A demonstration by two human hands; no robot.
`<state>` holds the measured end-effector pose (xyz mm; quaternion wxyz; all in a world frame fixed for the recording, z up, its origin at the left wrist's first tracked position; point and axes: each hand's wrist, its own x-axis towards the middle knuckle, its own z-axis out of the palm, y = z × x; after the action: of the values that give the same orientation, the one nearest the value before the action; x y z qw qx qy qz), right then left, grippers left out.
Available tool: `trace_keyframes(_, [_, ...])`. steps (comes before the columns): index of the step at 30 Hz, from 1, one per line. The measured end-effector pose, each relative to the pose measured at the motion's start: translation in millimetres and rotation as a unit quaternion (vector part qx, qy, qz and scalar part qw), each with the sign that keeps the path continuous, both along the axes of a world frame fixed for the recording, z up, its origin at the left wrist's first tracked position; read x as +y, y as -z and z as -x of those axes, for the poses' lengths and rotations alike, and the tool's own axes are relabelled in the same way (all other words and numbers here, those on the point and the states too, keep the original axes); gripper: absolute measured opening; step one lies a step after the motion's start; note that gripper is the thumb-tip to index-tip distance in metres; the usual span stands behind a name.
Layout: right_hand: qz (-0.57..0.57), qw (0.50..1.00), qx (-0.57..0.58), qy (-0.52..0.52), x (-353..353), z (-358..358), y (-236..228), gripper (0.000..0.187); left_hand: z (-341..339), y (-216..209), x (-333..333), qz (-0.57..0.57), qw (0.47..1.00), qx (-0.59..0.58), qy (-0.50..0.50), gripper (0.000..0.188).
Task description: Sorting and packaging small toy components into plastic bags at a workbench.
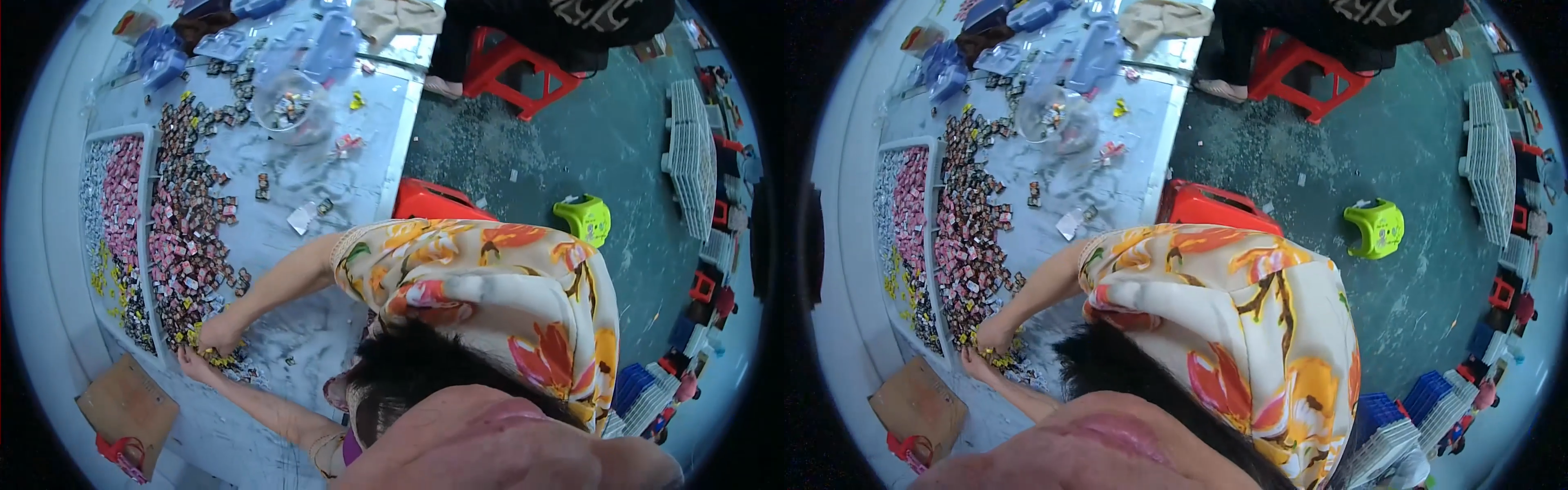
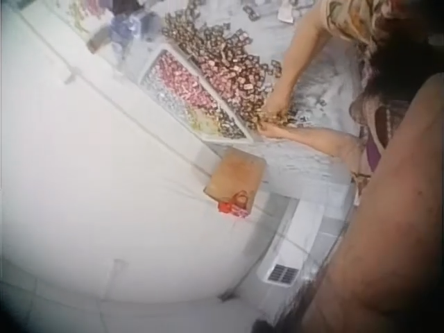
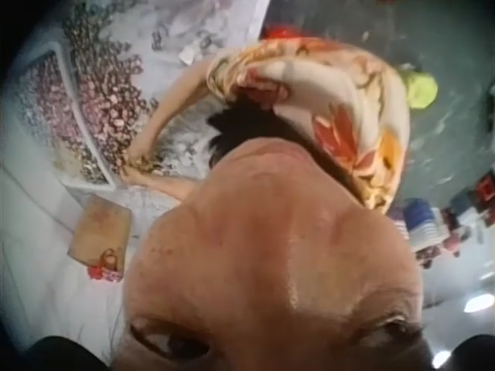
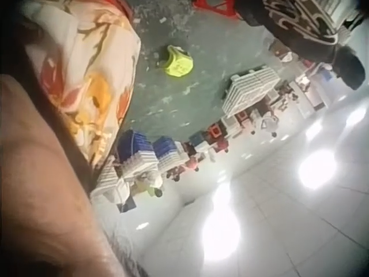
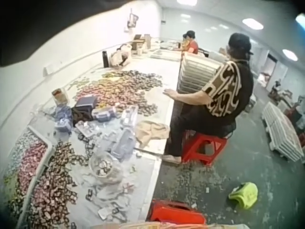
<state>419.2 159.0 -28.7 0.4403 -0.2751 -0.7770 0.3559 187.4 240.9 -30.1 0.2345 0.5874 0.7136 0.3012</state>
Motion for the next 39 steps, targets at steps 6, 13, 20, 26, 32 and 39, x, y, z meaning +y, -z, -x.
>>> trace_keyframes(6, [-0.023,0.997,-0.071,0.024,-41.7,-29.3,-10.8,0.024,-11.1,-1.7,-31.7,-0.051,0.99,0.113,0.064,0.038])
trace_keyframes(13, [-0.156,0.983,-0.017,0.091,-102.2,-72.7,-11.3,0.013,-52.3,-8.5,-83.4,-0.099,0.977,0.157,0.108,0.038])
trace_keyframes(20, [-0.161,0.978,0.06,0.115,-157.5,-77.8,-13.4,0.008,-38.7,-14.9,-161.3,-0.103,0.984,0.104,0.1,0.036])
trace_keyframes(26, [-0.19,0.977,0.028,0.092,-176.0,-71.5,-4.6,0.009,-61.1,-1.5,-234.8,-0.159,0.982,0.098,0.034,0.03])
trace_keyframes(32, [-0.206,0.976,0.006,0.072,-197.8,-67.0,-6.3,0.01,-122.6,6.0,-318.6,-0.212,0.972,0.091,-0.05,0.025])
trace_keyframes(39, [-0.234,0.972,0.02,0.021,-229.8,-80.9,-36.7,0.011,-111.4,49.2,-341.0,-0.264,0.957,0.084,-0.09,0.019])
